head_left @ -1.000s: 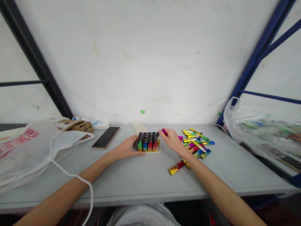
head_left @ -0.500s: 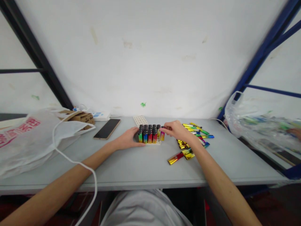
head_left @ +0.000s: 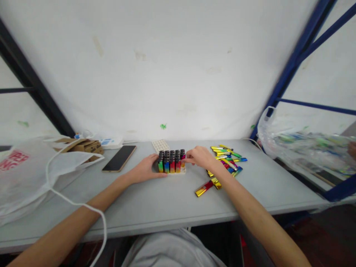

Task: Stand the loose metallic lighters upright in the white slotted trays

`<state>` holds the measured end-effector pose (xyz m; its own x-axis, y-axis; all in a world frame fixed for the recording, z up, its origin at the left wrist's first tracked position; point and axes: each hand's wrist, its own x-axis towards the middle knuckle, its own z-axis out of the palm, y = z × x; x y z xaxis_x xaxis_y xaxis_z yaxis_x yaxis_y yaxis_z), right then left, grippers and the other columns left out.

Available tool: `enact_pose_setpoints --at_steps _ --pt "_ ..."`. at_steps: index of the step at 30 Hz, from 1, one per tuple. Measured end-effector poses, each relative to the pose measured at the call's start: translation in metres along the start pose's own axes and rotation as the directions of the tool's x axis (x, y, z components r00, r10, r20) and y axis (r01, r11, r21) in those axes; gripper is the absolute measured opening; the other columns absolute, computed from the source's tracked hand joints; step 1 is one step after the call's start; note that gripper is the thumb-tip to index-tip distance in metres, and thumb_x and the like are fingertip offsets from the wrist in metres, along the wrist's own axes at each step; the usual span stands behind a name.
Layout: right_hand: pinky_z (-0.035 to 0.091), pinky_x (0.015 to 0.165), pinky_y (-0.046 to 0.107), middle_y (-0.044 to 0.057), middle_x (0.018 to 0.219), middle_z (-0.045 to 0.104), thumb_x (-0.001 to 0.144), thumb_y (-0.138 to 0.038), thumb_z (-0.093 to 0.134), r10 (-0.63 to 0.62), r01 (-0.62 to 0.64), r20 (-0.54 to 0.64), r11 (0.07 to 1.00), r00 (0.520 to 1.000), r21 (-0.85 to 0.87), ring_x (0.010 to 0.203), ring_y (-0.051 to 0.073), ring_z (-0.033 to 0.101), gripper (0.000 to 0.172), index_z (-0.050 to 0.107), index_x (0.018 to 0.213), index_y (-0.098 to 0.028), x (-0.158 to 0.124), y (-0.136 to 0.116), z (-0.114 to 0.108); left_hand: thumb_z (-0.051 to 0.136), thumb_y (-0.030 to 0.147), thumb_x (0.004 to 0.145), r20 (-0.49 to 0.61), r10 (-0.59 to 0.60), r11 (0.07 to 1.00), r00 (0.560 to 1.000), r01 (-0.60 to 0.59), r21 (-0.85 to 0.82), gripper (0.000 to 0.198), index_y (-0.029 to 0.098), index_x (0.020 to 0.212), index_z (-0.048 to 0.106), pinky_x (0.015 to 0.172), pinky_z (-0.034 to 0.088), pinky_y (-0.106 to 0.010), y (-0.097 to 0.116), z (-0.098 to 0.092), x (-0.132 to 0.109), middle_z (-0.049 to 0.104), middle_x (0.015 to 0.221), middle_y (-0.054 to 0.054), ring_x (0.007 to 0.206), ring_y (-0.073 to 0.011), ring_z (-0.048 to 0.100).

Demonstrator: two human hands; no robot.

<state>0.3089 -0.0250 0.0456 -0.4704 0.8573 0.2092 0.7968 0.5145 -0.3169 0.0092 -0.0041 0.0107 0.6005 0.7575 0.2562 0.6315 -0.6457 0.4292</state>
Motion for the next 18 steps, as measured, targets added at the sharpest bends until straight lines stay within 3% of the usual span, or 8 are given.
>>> enact_pose_setpoints --at_steps 4,6,10,13,15,18 --pt "0.036 0.057 0.025 0.0 0.052 0.065 0.097 -0.061 0.063 0.055 -0.06 0.038 0.986 0.998 0.154 0.044 0.012 0.051 0.05 0.074 0.072 -0.018 -0.003 0.02 -0.01 0.079 0.071 0.073 0.012 -0.002 1.0 1.0 0.002 -0.004 0.075 0.017 0.124 0.068 0.105 0.053 -0.048 0.001 -0.001 0.0 0.072 0.126 -0.015 0.117 -0.038 0.067" --pt "0.038 0.058 0.027 0.0 0.047 0.062 0.098 -0.067 0.056 0.164 -0.147 -0.082 0.974 0.983 0.174 0.044 0.013 0.051 0.058 0.077 0.076 -0.017 -0.01 0.042 -0.023 0.079 0.072 0.073 0.012 -0.01 1.0 1.0 0.01 0.0 0.073 0.018 0.121 0.069 0.104 0.053 -0.049 0.0 -0.001 0.001 0.073 0.124 -0.014 0.116 -0.0381 0.067" --pt "0.041 0.063 0.03 0.007 0.053 0.066 0.098 -0.071 0.05 0.427 -0.438 -0.283 0.899 0.859 0.026 0.053 0.018 0.058 0.069 0.076 0.064 -0.016 -0.03 0.085 -0.053 0.078 0.074 0.07 -0.013 -0.014 1.0 1.0 0.014 0.0 0.074 0.018 0.118 0.07 0.106 0.053 -0.05 -0.002 0.0 0.002 0.073 0.123 -0.015 0.116 -0.0392 0.068" --pt "0.044 0.066 0.033 0.011 0.057 0.069 0.097 -0.077 0.044 0.58 -0.598 -0.249 0.802 0.775 0.007 0.058 0.022 0.064 0.076 0.078 0.068 -0.015 -0.046 0.1 -0.072 0.078 0.075 0.07 -0.011 -0.011 1.0 1.0 0.011 0.015 0.076 0.017 0.118 0.07 0.106 0.053 -0.051 -0.002 0.0 0.002 0.073 0.124 -0.015 0.117 -0.0404 0.068" --pt "0.046 0.067 0.032 0.011 0.064 0.073 0.096 -0.072 0.052 0.569 -0.577 -0.162 0.817 0.806 -0.002 0.062 0.023 0.067 0.066 0.082 0.084 -0.015 -0.055 0.102 -0.081 0.076 0.074 0.074 0.005 -0.003 1.0 1.0 0.003 0.023 0.075 0.016 0.121 0.069 0.107 0.053 -0.05 -0.001 0.0 0.001 0.072 0.127 -0.016 0.118 -0.04 0.067" --pt "0.05 0.07 0.029 0.01 0.086 0.081 0.092 -0.051 0.07 0.414 -0.414 0.006 0.91 0.91 0.02 0.074 0.023 0.073 0.039 0.082 0.107 -0.017 -0.065 0.1 -0.088 0.075 0.071 0.077 0.013 0.005 1.0 1.0 -0.005 0.025 0.074 0.016 0.125 0.067 0.11 0.051 -0.05 0.001 -0.001 0.0 0.071 0.131 -0.016 0.122 -0.0393 0.066"
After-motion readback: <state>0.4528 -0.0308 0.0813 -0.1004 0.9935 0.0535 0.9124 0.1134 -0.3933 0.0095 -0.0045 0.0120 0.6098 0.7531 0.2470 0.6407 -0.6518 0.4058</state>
